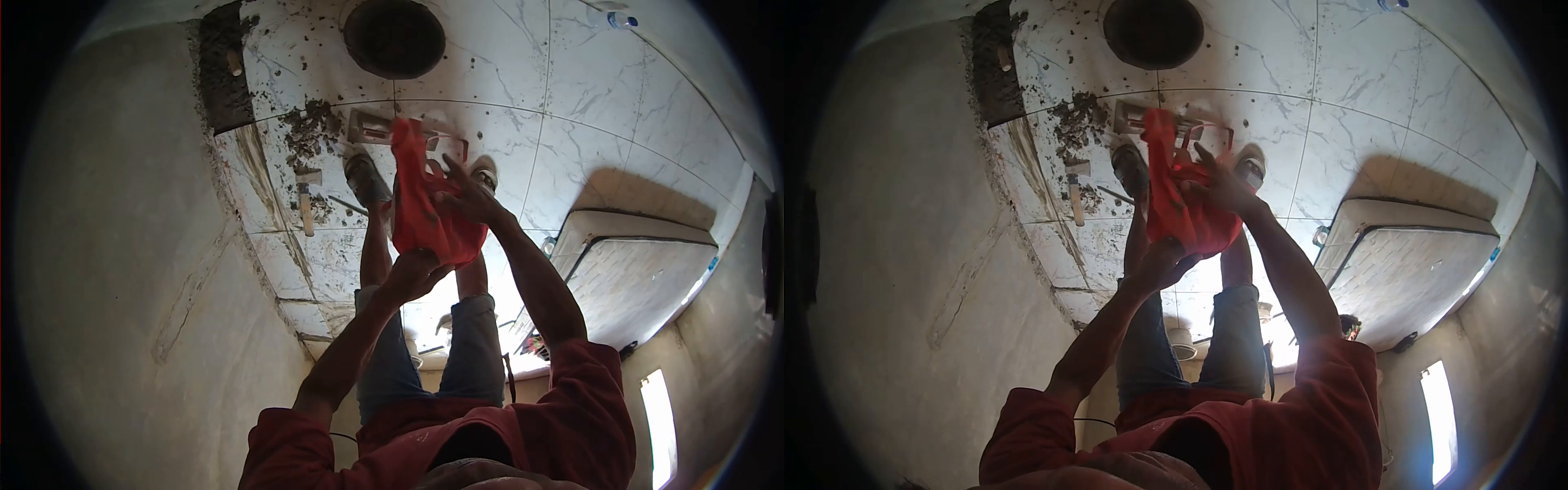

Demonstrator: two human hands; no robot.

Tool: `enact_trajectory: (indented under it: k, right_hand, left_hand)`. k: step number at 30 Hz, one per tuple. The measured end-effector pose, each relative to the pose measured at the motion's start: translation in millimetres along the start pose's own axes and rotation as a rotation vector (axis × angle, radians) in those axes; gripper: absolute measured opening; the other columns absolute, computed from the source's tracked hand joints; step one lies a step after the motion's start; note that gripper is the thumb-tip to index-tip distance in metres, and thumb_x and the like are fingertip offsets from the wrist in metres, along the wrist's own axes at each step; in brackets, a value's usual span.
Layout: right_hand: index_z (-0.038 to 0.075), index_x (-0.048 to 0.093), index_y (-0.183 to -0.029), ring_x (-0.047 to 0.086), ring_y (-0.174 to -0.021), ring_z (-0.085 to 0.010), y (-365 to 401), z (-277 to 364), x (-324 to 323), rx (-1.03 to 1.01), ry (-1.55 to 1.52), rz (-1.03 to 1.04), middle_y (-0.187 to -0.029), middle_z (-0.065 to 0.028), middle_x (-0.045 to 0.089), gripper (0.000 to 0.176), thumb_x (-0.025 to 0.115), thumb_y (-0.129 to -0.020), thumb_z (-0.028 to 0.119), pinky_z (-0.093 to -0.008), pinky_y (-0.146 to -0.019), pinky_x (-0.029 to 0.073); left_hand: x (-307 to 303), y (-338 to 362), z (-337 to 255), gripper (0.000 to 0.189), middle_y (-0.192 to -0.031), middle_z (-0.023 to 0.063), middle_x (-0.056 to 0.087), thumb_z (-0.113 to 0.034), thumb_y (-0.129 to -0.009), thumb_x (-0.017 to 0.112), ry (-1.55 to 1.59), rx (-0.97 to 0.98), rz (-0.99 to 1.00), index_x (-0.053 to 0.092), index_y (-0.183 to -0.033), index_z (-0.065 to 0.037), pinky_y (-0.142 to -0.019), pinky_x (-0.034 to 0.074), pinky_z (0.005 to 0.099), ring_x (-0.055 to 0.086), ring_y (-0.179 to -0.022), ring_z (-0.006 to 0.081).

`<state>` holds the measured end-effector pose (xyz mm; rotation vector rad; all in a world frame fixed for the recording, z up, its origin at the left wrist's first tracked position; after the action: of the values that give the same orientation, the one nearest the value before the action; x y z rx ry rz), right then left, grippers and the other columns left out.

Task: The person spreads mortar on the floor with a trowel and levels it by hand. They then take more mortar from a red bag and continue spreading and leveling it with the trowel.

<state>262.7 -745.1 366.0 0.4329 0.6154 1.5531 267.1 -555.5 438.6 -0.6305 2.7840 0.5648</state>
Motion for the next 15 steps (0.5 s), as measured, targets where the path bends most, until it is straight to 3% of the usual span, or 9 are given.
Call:
enact_trajectory:
  k: [1,2,3,5,7,8,9,11,15]
  right_hand:
    - [0.005,0.03,-0.137,0.044,-0.121,-0.0303,-6.1,-5.3,11.2,0.159,-0.306,0.189,-0.121,-0.0167,0.053,0.073,0.062,-0.081,0.039,-0.0376,-0.102,0.034]
    - [0.006,0.039,-0.133,0.056,-0.107,-0.0272,-11.8,-14.1,18.8,0.195,-0.095,0.22,-0.106,-0.0121,0.063,0.06,0.056,-0.086,0.037,-0.0349,-0.094,0.041]
    - [0.006,0.039,-0.133,0.056,-0.107,-0.0272,-12.8,-10.5,19.4,0.192,-0.088,0.23,-0.106,-0.0121,0.063,0.06,0.056,-0.086,0.037,-0.0349,-0.094,0.041]
    - [-0.001,0.052,-0.12,0.057,-0.096,-0.0134,-10.0,-4.1,21.2,0.099,-0.136,0.333,-0.107,-0.009,0.06,0.042,0.052,-0.092,0.03,-0.0292,-0.086,0.045]
    - [-0.003,0.058,-0.112,0.057,-0.089,-0.0107,-5.1,-30.6,9.9,0.014,-0.037,0.077,-0.099,-0.0063,0.062,0.035,0.052,-0.093,0.026,-0.0257,-0.079,0.047]
    - [-0.002,0.059,-0.111,0.056,-0.088,-0.0087,4.0,-10.3,1.0,0.239,-0.467,0.016,-0.094,-0.0042,0.062,0.034,0.051,-0.093,0.026,-0.0241,-0.077,0.047]
    - [-0.002,0.059,-0.111,0.056,-0.088,-0.0087,11.2,-8.4,2.6,0.245,-0.459,0.027,-0.094,-0.0042,0.062,0.034,0.051,-0.093,0.026,-0.0241,-0.077,0.047]
    - [0.002,0.062,-0.1,0.049,-0.068,-0.0058,22.9,-5.9,1.2,0.237,-0.351,-0.098,-0.076,0.0007,0.057,0.027,0.051,-0.091,0.024,-0.022,-0.06,0.042]
    - [0.001,0.062,-0.099,0.047,-0.068,-0.0059,28.0,31.7,-0.5,0.325,-0.29,-0.252,-0.074,0.0006,0.056,0.028,0.052,-0.091,0.025,-0.0232,-0.06,0.042]
  left_hand:
    - [-3.6,4.1,2.0,0.027,-0.07,0.0133,0.058,-0.029,-0.083,0.061,-0.021,-0.018,0.064,0.058,-0.082,-0.002,-0.064,0.047,0.0407,0.059,-0.068,0.0319]
    - [-8.2,8.2,4.9,0.028,-0.069,0.0122,0.058,-0.03,-0.083,0.061,-0.041,-0.036,0.128,0.059,-0.082,-0.002,-0.065,0.048,0.0407,0.06,-0.068,0.0312]
    - [-17.9,11.5,5.0,0.028,-0.069,0.0122,0.058,-0.03,-0.083,0.061,-0.04,-0.04,0.116,0.059,-0.082,-0.002,-0.065,0.048,0.0407,0.06,-0.068,0.0312]
    - [-35.7,25.3,11.9,0.029,-0.076,0.0136,0.06,-0.031,-0.082,0.062,-0.235,-0.212,0.282,0.058,-0.086,-0.003,-0.066,0.048,0.0413,0.06,-0.073,0.0329]
    - [-51.7,62.2,41.2,0.032,-0.086,0.016,0.059,-0.032,-0.081,0.063,-0.25,-0.171,0.05,0.057,-0.092,-0.003,-0.069,0.048,0.0424,0.059,-0.079,0.0345]
    - [-59.6,78.2,65.9,0.035,-0.092,0.0174,0.058,-0.032,-0.079,0.064,-0.13,-0.336,0.215,0.056,-0.097,-0.003,-0.071,0.048,0.0433,0.058,-0.085,0.0347]
    - [-63.8,89.1,82.3,0.031,-0.088,0.0154,0.058,-0.029,-0.078,0.065,-0.204,-0.231,0.163,0.058,-0.094,-0.004,-0.073,0.048,0.0416,0.058,-0.085,0.0329]
    - [-88.3,83.2,76.5,0.024,-0.089,0.013,0.058,-0.027,-0.076,0.067,-0.464,-0.397,0.42,0.06,-0.089,-0.007,-0.083,0.046,0.0421,0.059,-0.085,0.0304]
    - [-116.1,96.3,79.3,0.027,-0.098,0.0123,0.057,-0.029,-0.076,0.067,-0.646,-0.368,0.38,0.061,-0.094,-0.009,-0.095,0.038,0.0497,0.054,-0.104,0.0273]
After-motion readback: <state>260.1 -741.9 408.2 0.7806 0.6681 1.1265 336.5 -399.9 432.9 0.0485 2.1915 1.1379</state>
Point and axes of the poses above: each hand's wrist, its own y-axis away from the middle knuckle, its own x-axis out of the palm, z = x × y, the point moved 2 cm from there along -y, towards the middle knuckle
